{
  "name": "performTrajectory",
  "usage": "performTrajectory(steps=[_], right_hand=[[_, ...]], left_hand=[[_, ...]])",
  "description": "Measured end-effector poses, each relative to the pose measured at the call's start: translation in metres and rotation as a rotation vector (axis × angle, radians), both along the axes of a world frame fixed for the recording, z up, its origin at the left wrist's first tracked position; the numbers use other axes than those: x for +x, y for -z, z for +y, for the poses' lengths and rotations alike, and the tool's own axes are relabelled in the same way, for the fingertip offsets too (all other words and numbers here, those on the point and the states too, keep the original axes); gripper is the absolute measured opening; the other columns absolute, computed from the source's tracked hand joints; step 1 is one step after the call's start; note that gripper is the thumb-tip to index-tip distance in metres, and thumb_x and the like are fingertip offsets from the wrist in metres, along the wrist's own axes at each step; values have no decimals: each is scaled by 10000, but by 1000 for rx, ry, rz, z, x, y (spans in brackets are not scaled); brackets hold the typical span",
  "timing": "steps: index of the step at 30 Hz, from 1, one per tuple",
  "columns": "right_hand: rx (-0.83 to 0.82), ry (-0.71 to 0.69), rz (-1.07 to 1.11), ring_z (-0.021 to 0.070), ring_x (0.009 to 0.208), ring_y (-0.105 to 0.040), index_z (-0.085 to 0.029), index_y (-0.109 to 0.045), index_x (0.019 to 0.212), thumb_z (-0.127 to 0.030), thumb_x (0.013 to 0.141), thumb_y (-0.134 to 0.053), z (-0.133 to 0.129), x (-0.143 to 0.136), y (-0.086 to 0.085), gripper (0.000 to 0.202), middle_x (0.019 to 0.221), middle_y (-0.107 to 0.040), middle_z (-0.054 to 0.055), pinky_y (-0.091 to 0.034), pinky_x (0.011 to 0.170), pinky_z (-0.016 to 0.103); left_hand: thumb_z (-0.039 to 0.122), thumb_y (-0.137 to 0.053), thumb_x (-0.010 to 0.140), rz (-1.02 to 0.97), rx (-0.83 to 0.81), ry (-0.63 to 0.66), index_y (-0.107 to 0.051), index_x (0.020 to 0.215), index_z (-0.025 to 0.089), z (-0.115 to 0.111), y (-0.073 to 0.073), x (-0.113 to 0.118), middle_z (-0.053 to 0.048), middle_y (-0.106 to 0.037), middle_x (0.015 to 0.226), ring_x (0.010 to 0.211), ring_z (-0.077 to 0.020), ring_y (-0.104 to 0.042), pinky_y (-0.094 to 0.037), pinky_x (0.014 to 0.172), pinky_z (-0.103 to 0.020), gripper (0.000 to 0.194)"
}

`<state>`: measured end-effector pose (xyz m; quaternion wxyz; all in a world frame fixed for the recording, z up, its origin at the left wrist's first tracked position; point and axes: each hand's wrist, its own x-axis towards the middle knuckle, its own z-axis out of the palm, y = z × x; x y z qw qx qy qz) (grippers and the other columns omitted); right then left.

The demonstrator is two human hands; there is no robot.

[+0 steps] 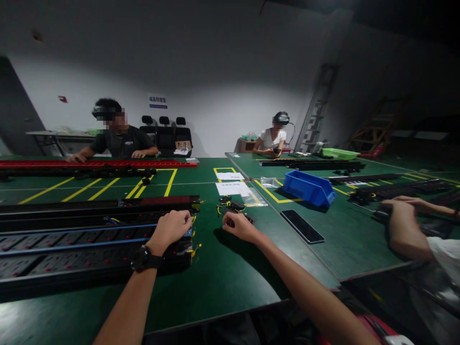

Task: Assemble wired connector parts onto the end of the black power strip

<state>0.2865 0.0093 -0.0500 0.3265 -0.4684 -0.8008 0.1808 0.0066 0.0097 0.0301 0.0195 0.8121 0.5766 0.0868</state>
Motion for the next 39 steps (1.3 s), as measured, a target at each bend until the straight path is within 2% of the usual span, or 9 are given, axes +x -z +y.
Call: performTrajectory(steps=[5, 11, 13, 18, 22, 25, 30, 36, 39], right_hand=[[98, 47, -104, 164, 814, -592, -190, -617, 995, -226, 885, -667, 0, 2, 4, 127, 930, -649, 24, -445, 753, 283], [170, 157, -88, 188, 955, -599, -197, -576, 1206, -380, 961, -604, -5, 4, -6, 307, 1126, -580, 77, -476, 836, 317], [139, 131, -145, 191, 952, -609, -204, -569, 1270, -435, 983, -582, -7, 3, -7, 369, 1135, -587, 82, -476, 835, 321], [92, 48, -306, 176, 849, -613, -196, -638, 1149, -383, 993, -596, -10, -3, 2, 247, 1017, -626, 57, -458, 803, 300], [100, 54, -306, 173, 848, -624, -197, -630, 1174, -318, 973, -624, -11, -6, 6, 235, 1040, -630, 59, -452, 787, 285], [93, 51, -286, 175, 845, -631, -194, -635, 1175, -309, 974, -616, -11, -6, 6, 233, 1036, -639, 62, -450, 781, 285], [87, 55, -283, 179, 814, -625, -199, -638, 1163, -303, 963, -616, -10, -6, 6, 226, 999, -650, 58, -442, 759, 288], [82, 73, -283, 188, 792, -607, -182, -627, 998, -313, 953, -623, -9, -6, 7, 139, 932, -652, 59, -422, 713, 288], [59, 84, -255, 189, 766, -605, -175, -599, 1077, -318, 946, -626, -10, -7, 6, 196, 941, -658, 62, -420, 697, 292]], left_hand=[[368, -426, 960, 8, 5, -2, -727, 973, 254, 1, 1, 0, -92, -765, 961, 918, -277, -723, -506, 786, -345, 322], [361, -430, 961, 8, 9, 0, -727, 973, 256, -1, 0, 0, -87, -767, 957, 909, -275, -724, -503, 780, -341, 315], [354, -436, 963, 15, 8, -1, -729, 966, 257, -3, -2, 1, -85, -770, 962, 909, -271, -726, -502, 789, -339, 308], [374, -455, 980, 37, 7, -12, -726, 994, 252, -11, -10, 5, -89, -775, 992, 932, -251, -728, -487, 805, -313, 297], [385, -454, 992, 60, 63, -41, -683, 1088, 236, -35, -11, 5, -93, -765, 967, 893, -247, -722, -483, 778, -320, 290], [369, -478, 983, 2, 145, -6, -683, 1103, 227, -65, -3, 4, -98, -738, 1040, 970, -240, -682, -491, 779, -319, 277], [335, -586, 918, -107, 344, 23, -718, 1116, 244, -106, 26, 4, -95, -703, 1113, 1053, -261, -615, -483, 903, -402, 255], [258, -582, 916, -191, 510, 29, -718, 1133, 281, -125, 59, 3, -85, -701, 1161, 1093, -267, -609, -485, 888, -428, 257], [212, -557, 927, -222, 551, 51, -718, 1135, 273, -130, 70, 1, -82, -701, 1167, 1100, -259, -611, -483, 892, -415, 270]])
